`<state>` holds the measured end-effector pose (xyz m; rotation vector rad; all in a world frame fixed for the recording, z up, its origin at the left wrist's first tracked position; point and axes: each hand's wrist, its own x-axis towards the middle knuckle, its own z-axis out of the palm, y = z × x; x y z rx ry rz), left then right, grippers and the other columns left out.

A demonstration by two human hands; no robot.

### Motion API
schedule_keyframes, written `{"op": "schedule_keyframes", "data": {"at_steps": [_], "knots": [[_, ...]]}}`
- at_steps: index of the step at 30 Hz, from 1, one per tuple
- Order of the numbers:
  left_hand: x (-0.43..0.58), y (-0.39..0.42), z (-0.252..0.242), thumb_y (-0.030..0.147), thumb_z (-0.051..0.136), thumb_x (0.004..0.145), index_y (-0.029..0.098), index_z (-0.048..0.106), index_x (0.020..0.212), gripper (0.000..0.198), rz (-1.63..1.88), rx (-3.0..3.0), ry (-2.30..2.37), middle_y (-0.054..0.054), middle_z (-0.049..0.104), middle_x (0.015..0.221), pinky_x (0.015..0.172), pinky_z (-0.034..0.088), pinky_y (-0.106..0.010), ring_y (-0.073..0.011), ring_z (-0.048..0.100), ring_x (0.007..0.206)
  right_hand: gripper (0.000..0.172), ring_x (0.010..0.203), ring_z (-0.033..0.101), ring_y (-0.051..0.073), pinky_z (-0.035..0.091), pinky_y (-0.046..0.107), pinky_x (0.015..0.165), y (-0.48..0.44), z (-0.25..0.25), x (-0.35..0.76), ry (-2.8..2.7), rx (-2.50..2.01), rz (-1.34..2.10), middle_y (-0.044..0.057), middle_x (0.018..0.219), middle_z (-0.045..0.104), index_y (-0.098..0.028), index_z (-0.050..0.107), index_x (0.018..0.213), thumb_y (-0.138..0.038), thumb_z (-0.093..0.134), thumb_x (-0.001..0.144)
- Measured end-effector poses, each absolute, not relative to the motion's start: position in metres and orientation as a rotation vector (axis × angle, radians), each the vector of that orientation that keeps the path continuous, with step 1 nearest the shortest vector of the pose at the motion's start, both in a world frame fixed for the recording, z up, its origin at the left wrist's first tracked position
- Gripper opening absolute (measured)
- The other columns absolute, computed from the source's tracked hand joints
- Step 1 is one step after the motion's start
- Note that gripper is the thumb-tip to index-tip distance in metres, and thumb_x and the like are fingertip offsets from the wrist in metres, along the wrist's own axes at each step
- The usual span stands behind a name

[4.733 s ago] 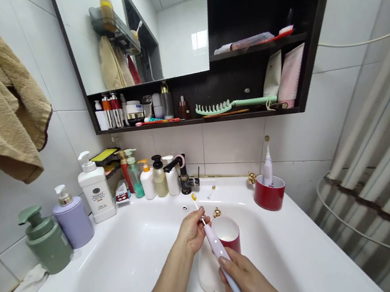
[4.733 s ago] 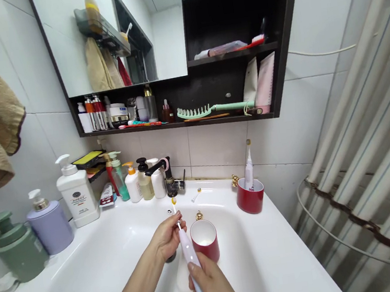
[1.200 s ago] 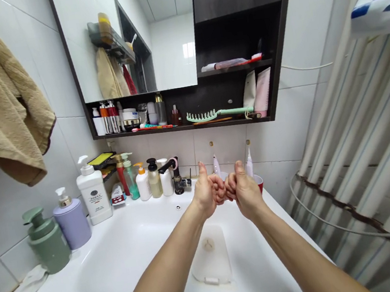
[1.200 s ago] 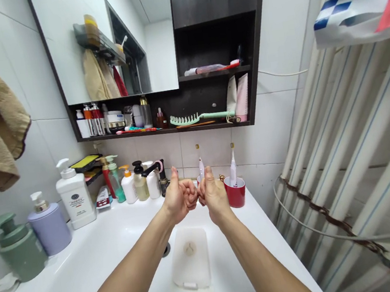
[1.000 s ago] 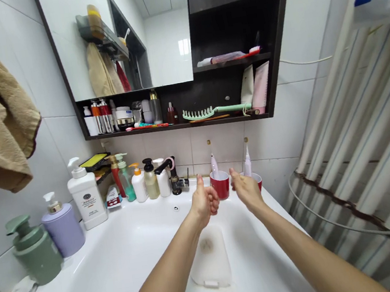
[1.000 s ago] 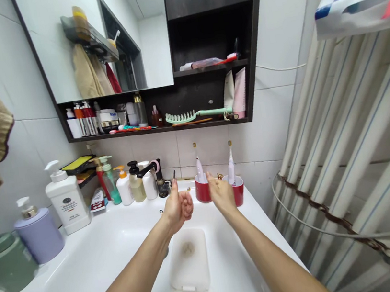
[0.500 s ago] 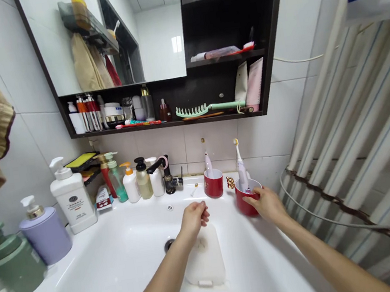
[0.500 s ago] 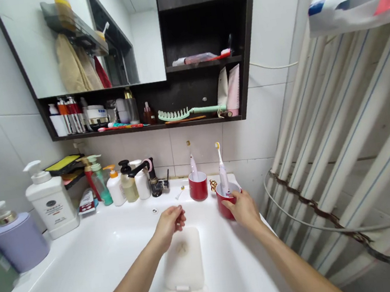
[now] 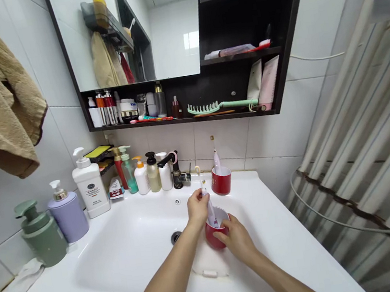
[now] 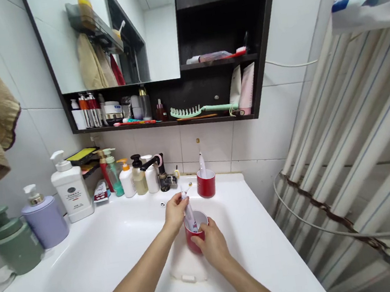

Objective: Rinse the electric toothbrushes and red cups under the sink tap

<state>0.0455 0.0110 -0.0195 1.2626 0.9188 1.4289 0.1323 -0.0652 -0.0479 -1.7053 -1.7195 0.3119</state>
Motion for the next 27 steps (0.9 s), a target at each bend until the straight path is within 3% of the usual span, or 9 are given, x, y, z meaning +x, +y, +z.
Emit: {"op": "schedule_keyframes", "data": {"at_steps": [4,9,13,15,18,21,24,27], "knots": [[0.023,0.009,-0.009,0.021,0.051,0.056,0.013,0.051,0.076,0.021,1.621,1.080,0.839,0.000,0.053,0.068,0.060,0.035,-0.019,-0.0084,0.046,0.062,0.008,0.068,0.048,0.016,0.036,0.026,0.060,-0.055,-0.055,0.126,-1.705,-1.729,0.327,0.006,0.081,0.045,-0.017,0.044,0.053,-0.021,0.044,0.059],[0.000,0.007,0.009,0.023,0.056,0.053,0.013,0.052,0.075,0.025,1.789,0.911,0.796,0.000,0.053,0.066,0.060,0.035,-0.019,-0.0083,0.047,0.063,0.004,0.067,0.049,0.017,0.037,0.028,0.058,-0.048,-0.061,0.127,-1.728,-1.745,0.372,0.007,0.084,0.047,-0.017,0.046,0.058,-0.020,0.043,0.059],[-0.009,0.003,0.014,0.025,0.057,0.052,0.013,0.051,0.073,0.025,1.774,0.845,0.744,0.002,0.052,0.064,0.056,0.035,-0.018,-0.0064,0.045,0.059,0.016,0.097,0.038,0.023,0.034,0.031,0.072,-0.054,-0.048,0.137,-1.696,-1.717,0.395,0.011,0.105,0.040,-0.017,0.048,0.075,-0.017,0.040,0.061],[-0.006,-0.004,0.014,0.026,0.057,0.052,0.013,0.051,0.070,0.023,1.686,0.821,0.724,0.002,0.051,0.061,0.052,0.035,-0.017,-0.0050,0.044,0.053,0.021,0.100,0.036,0.021,0.032,0.031,0.076,-0.062,-0.035,0.138,-1.592,-1.611,0.490,0.010,0.107,0.039,-0.017,0.046,0.084,-0.021,0.035,0.067],[0.008,-0.015,0.009,0.027,0.058,0.051,0.013,0.050,0.066,0.021,1.496,0.793,0.691,0.003,0.051,0.055,0.047,0.033,-0.016,-0.0039,0.042,0.047,0.030,0.069,0.051,0.014,0.039,0.026,0.060,-0.077,-0.019,0.128,-1.509,-1.340,0.903,0.004,0.079,0.051,-0.018,0.037,0.096,-0.032,0.033,0.071],[0.020,-0.021,-0.001,0.027,0.057,0.053,0.013,0.051,0.067,0.021,1.343,0.734,0.659,0.001,0.052,0.055,0.048,0.035,-0.017,-0.0055,0.046,0.048,0.026,0.037,0.040,0.006,0.034,0.020,0.039,-0.089,-0.018,0.116,-1.439,-1.209,1.269,-0.005,0.055,0.043,-0.016,0.039,0.087,-0.036,0.035,0.070],[0.023,-0.016,-0.012,0.024,0.055,0.056,0.012,0.050,0.066,0.017,1.271,0.629,0.667,-0.001,0.054,0.056,0.052,0.038,-0.019,-0.0081,0.051,0.051,0.025,0.033,0.035,0.003,0.030,0.018,0.034,-0.091,-0.028,0.113,-1.310,-1.211,1.521,-0.005,0.054,0.040,-0.017,0.039,0.076,-0.040,0.031,0.071],[0.022,-0.008,-0.020,0.018,0.053,0.058,0.011,0.049,0.063,0.009,1.276,0.567,0.696,-0.003,0.055,0.057,0.053,0.039,-0.019,-0.0096,0.053,0.053,0.025,0.033,0.035,0.004,0.029,0.018,0.033,-0.086,-0.037,0.115,-1.366,-1.304,1.440,-0.006,0.052,0.039,-0.018,0.037,0.076,-0.041,0.033,0.069]]}}
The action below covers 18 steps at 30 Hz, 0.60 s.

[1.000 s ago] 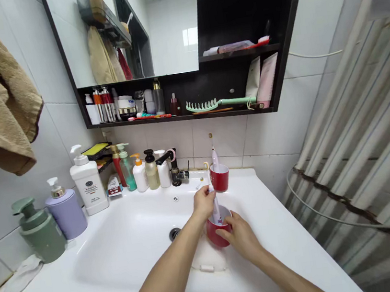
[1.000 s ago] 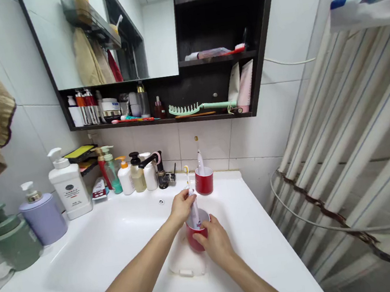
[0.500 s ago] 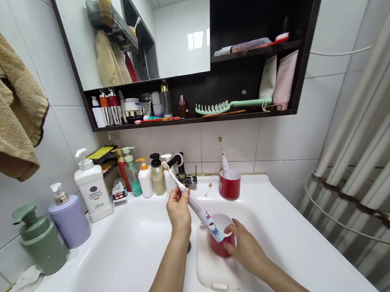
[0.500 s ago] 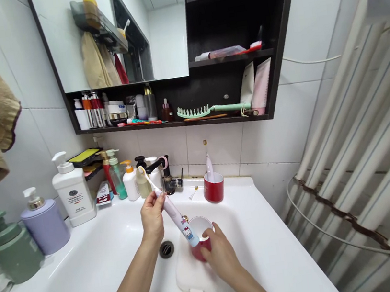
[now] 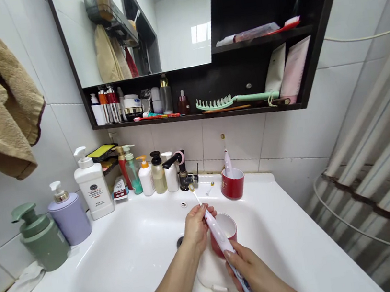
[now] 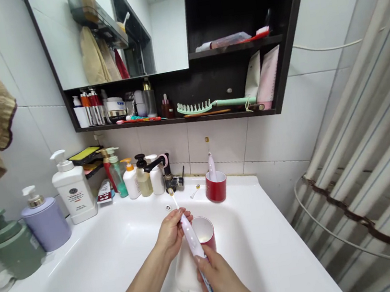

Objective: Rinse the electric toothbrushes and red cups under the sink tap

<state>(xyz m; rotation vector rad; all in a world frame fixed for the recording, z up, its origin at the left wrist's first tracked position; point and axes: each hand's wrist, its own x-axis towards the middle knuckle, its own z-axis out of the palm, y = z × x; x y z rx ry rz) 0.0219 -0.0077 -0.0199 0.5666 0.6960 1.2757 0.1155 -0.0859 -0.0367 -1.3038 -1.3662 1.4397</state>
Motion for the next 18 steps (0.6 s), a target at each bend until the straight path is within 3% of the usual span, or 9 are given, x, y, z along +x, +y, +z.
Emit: {"op": "schedule_keyframes", "data": {"at_steps": [3,7,12,18], "knots": [[0.0223,-0.0029,-0.0228,0.015,0.049,0.061,0.011,0.049,0.064,0.004,1.316,0.535,0.730,-0.003,0.056,0.056,0.055,0.040,-0.020,-0.0096,0.054,0.052,0.026,0.032,0.034,0.004,0.028,0.017,0.032,-0.0824,-0.0374,0.1149,-1.410,-1.387,1.310,-0.007,0.048,0.037,-0.018,0.036,0.080,-0.041,0.034,0.068],[0.0238,-0.0017,-0.0210,0.013,0.048,0.062,0.011,0.049,0.062,0.002,1.322,0.501,0.757,-0.003,0.055,0.054,0.057,0.041,-0.022,-0.0094,0.053,0.051,0.030,0.031,0.031,0.003,0.026,0.018,0.031,-0.0835,-0.0330,0.1101,-1.317,-1.367,1.536,-0.007,0.051,0.036,-0.017,0.036,0.081,-0.044,0.027,0.070],[0.0239,-0.0014,-0.0204,0.014,0.046,0.063,0.011,0.048,0.064,0.004,1.366,0.503,0.746,-0.003,0.055,0.054,0.054,0.041,-0.022,-0.0098,0.053,0.051,0.029,0.037,0.036,0.006,0.029,0.019,0.037,-0.0831,-0.0369,0.1098,-1.487,-1.417,1.160,-0.006,0.049,0.037,-0.017,0.040,0.083,-0.041,0.034,0.068],[0.0230,0.0003,-0.0240,0.012,0.046,0.062,0.012,0.046,0.062,0.001,1.376,0.451,0.729,-0.001,0.052,0.051,0.049,0.039,-0.021,-0.0087,0.051,0.048,0.034,0.032,0.031,0.005,0.027,0.019,0.033,-0.0831,-0.0342,0.1068,-1.431,-1.447,1.406,-0.007,0.048,0.034,-0.018,0.037,0.089,-0.044,0.027,0.070]]}}
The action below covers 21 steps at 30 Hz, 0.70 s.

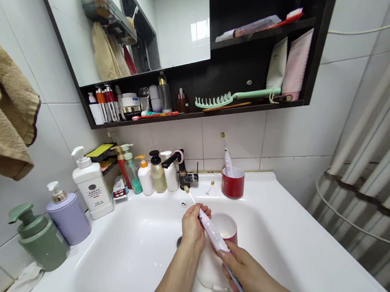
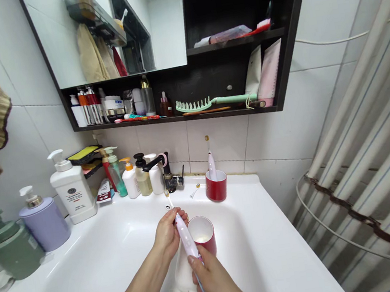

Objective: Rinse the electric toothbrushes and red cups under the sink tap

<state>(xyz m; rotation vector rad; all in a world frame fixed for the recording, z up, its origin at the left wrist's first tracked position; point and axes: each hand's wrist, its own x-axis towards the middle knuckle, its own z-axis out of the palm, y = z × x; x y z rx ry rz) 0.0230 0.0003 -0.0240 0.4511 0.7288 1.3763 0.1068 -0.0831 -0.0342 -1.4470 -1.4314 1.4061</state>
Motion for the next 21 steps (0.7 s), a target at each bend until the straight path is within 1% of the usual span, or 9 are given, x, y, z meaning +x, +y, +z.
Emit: {"op": "schedule_keyframes", "data": {"at_steps": [3,4,8,12,16,19,21], "knots": [[0.0228,0.0006,-0.0247,0.014,0.045,0.063,0.012,0.046,0.062,0.002,1.400,0.460,0.722,0.000,0.051,0.051,0.049,0.039,-0.021,-0.0087,0.051,0.048,0.031,0.036,0.036,0.006,0.028,0.019,0.036,-0.0840,-0.0342,0.1062,-1.506,-1.473,1.171,-0.006,0.049,0.037,-0.018,0.040,0.088,-0.041,0.033,0.068],[0.0228,0.0007,-0.0250,0.014,0.045,0.063,0.012,0.046,0.062,0.003,1.405,0.460,0.725,0.000,0.051,0.051,0.049,0.039,-0.021,-0.0086,0.050,0.047,0.031,0.037,0.036,0.007,0.029,0.019,0.037,-0.0841,-0.0349,0.1062,-1.517,-1.473,1.146,-0.005,0.049,0.038,-0.018,0.040,0.088,-0.041,0.033,0.068],[0.0230,0.0020,-0.0268,0.015,0.045,0.063,0.012,0.046,0.061,0.003,1.402,0.441,0.731,0.001,0.050,0.049,0.048,0.039,-0.021,-0.0083,0.050,0.047,0.033,0.036,0.036,0.007,0.029,0.019,0.036,-0.0836,-0.0372,0.1067,-1.522,-1.490,1.230,-0.005,0.050,0.038,-0.018,0.040,0.090,-0.041,0.029,0.070],[0.0227,0.0030,-0.0277,0.015,0.045,0.063,0.012,0.046,0.061,0.003,1.422,0.431,0.725,0.001,0.049,0.049,0.047,0.039,-0.021,-0.0081,0.050,0.046,0.030,0.038,0.037,0.007,0.030,0.019,0.038,-0.0836,-0.0369,0.1083,-1.542,-1.483,1.150,-0.004,0.052,0.040,-0.019,0.041,0.088,-0.040,0.032,0.069],[0.0226,0.0030,-0.0279,0.014,0.045,0.063,0.012,0.045,0.060,0.003,1.410,0.415,0.762,0.000,0.050,0.049,0.047,0.039,-0.021,-0.0082,0.049,0.045,0.031,0.035,0.035,0.006,0.029,0.019,0.035,-0.0830,-0.0363,0.1084,-1.527,-1.493,1.286,-0.005,0.051,0.038,-0.018,0.040,0.086,-0.041,0.027,0.071],[0.0247,0.0030,-0.0289,0.014,0.045,0.063,0.012,0.046,0.061,0.003,1.421,0.401,0.795,0.000,0.050,0.049,0.047,0.040,-0.021,-0.0083,0.050,0.044,0.028,0.036,0.036,0.006,0.029,0.019,0.036,-0.0822,-0.0359,0.1084,-1.540,-1.488,1.206,-0.005,0.051,0.038,-0.018,0.039,0.086,-0.039,0.030,0.070],[0.0255,0.0036,-0.0296,0.013,0.044,0.064,0.012,0.046,0.061,0.003,1.420,0.395,0.804,0.000,0.050,0.049,0.046,0.040,-0.021,-0.0085,0.049,0.044,0.027,0.035,0.036,0.006,0.029,0.019,0.036,-0.0826,-0.0354,0.1087,-1.533,-1.492,1.241,-0.005,0.051,0.038,-0.018,0.039,0.084,-0.039,0.028,0.071]]}}
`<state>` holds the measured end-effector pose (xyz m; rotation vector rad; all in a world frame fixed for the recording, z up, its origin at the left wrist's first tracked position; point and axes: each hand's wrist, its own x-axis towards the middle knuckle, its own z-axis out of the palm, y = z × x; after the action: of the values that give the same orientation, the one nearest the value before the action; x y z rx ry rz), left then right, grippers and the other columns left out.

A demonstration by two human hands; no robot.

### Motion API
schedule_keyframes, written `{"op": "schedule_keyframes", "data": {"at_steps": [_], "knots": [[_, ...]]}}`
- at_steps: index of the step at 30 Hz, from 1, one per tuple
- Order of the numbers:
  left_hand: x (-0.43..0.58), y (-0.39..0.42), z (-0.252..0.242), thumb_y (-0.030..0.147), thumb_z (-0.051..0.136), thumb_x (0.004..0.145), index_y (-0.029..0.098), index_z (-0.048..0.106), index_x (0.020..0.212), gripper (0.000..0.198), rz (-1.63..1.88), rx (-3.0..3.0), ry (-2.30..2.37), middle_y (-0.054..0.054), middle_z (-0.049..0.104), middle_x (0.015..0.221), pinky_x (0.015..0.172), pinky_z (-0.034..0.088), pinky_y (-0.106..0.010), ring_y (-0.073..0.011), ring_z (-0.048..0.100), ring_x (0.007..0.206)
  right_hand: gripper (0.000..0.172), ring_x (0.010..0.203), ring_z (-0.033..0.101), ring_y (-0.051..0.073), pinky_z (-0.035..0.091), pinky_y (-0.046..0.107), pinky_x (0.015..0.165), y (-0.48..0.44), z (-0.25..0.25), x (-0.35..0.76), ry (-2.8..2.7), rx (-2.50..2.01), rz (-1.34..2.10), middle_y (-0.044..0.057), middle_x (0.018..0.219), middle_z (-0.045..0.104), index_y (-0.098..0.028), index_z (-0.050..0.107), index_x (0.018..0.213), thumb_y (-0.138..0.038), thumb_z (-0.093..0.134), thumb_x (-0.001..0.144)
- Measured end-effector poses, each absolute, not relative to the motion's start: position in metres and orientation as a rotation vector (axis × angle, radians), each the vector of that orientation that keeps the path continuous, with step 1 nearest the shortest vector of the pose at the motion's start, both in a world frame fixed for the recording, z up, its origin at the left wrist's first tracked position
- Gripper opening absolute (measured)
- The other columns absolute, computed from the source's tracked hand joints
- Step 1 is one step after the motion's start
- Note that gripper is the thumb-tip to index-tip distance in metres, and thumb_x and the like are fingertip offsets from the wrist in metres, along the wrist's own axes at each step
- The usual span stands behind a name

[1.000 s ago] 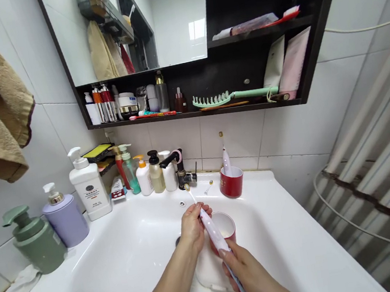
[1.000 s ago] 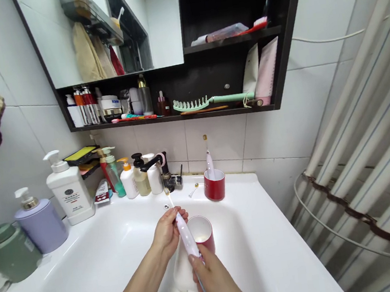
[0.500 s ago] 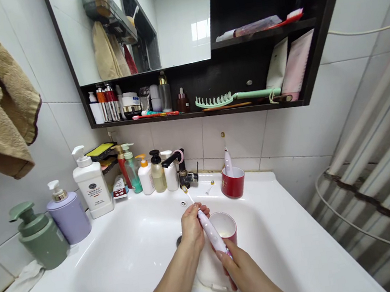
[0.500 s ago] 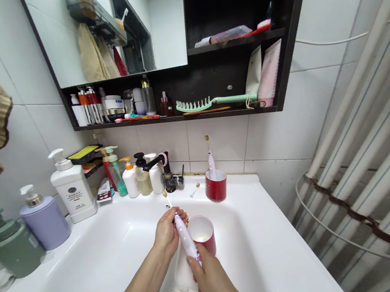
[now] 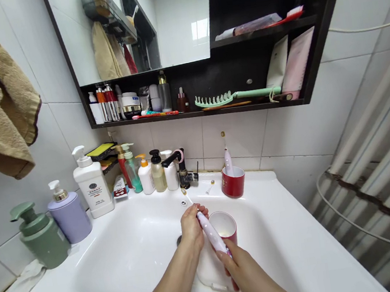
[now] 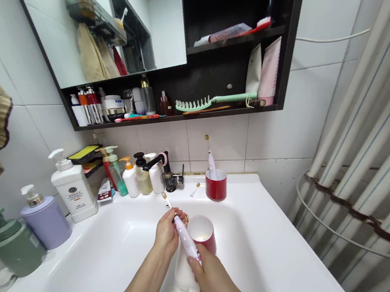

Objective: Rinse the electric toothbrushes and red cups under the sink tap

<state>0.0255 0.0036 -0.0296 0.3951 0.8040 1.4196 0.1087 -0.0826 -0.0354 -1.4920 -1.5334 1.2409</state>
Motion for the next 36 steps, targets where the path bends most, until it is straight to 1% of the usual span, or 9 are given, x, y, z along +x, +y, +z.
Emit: {"op": "schedule_keyframes", "data": {"at_steps": [7,11,13,17,21,25,29,32,36], "knots": [[0.007,0.021,-0.028,0.017,0.041,0.067,0.013,0.045,0.060,0.009,1.437,0.607,1.029,0.000,0.050,0.051,0.051,0.040,-0.018,-0.0057,0.049,0.046,0.022,0.032,0.035,0.005,0.027,0.018,0.032,-0.089,-0.039,0.113,-1.566,-1.532,1.253,-0.006,0.048,0.037,-0.017,0.038,0.073,-0.037,0.031,0.070],[0.012,0.044,-0.033,0.018,0.050,0.059,0.014,0.045,0.050,0.011,1.158,0.901,1.243,-0.001,0.050,0.044,0.045,0.038,-0.023,-0.0094,0.047,0.039,0.027,0.033,0.034,0.005,0.028,0.017,0.033,-0.084,-0.036,0.118,-1.458,-1.403,1.249,-0.007,0.048,0.035,-0.017,0.038,0.081,-0.040,0.028,0.071],[0.022,0.061,-0.037,0.016,0.052,0.056,0.015,0.042,0.044,0.016,1.111,0.977,1.336,0.000,0.048,0.039,0.044,0.037,-0.025,-0.0118,0.047,0.040,0.031,0.033,0.035,0.005,0.029,0.017,0.034,-0.081,-0.034,0.121,-1.419,-1.386,1.231,-0.007,0.048,0.035,-0.017,0.038,0.085,-0.042,0.028,0.071],[0.042,0.099,-0.042,0.012,0.055,0.049,0.017,0.037,0.036,0.023,1.065,1.134,1.564,-0.003,0.050,0.042,0.054,0.036,-0.027,-0.0188,0.053,0.061,0.036,0.031,0.034,0.004,0.028,0.017,0.032,-0.076,-0.039,0.123,-1.387,-1.428,1.220,-0.007,0.048,0.037,-0.017,0.033,0.097,-0.041,0.028,0.070],[0.050,0.125,-0.043,0.010,0.057,0.044,0.017,0.033,0.033,0.027,1.059,1.274,1.707,-0.010,0.056,0.057,0.064,0.034,-0.029,-0.0249,0.049,0.081,0.037,0.031,0.032,0.005,0.027,0.018,0.031,-0.075,-0.048,0.122,-1.456,-1.446,1.172,-0.006,0.048,0.037,-0.016,0.039,0.090,-0.044,0.029,0.069],[0.054,0.127,-0.042,0.011,0.057,0.045,0.016,0.037,0.035,0.023,1.073,1.407,1.728,-0.013,0.056,0.069,0.069,0.031,-0.030,-0.0262,0.045,0.089,0.038,0.032,0.033,0.005,0.026,0.017,0.031,-0.074,-0.048,0.122,-1.470,-1.442,1.150,-0.005,0.046,0.037,-0.016,0.041,0.087,-0.046,0.032,0.066],[0.060,0.118,-0.040,0.015,0.055,0.050,0.017,0.046,0.047,0.010,1.135,1.538,1.635,-0.009,0.053,0.082,0.076,0.029,-0.028,-0.0222,0.041,0.094,0.041,0.029,0.032,0.004,0.025,0.017,0.029,-0.073,-0.046,0.123,-1.335,-1.388,1.247,-0.007,0.048,0.037,-0.018,0.038,0.091,-0.049,0.030,0.066],[0.066,0.113,-0.039,0.009,0.056,0.049,0.016,0.046,0.046,0.012,1.146,1.571,1.546,-0.007,0.053,0.078,0.080,0.026,-0.028,-0.0218,0.041,0.094,0.045,0.030,0.036,0.004,0.026,0.017,0.030,-0.071,-0.049,0.121,-1.237,-1.342,1.278,-0.006,0.052,0.040,-0.019,0.036,0.094,-0.052,0.029,0.065],[0.072,0.112,-0.037,-0.003,0.048,0.047,0.015,0.036,0.034,0.025,1.166,1.481,1.478,-0.009,0.052,0.068,0.081,0.024,-0.031,-0.0236,0.041,0.093,0.042,0.031,0.035,0.004,0.026,0.017,0.029,-0.069,-0.052,0.121,-1.231,-1.314,1.259,-0.005,0.053,0.040,-0.017,0.038,0.088,-0.051,0.030,0.065]]}}
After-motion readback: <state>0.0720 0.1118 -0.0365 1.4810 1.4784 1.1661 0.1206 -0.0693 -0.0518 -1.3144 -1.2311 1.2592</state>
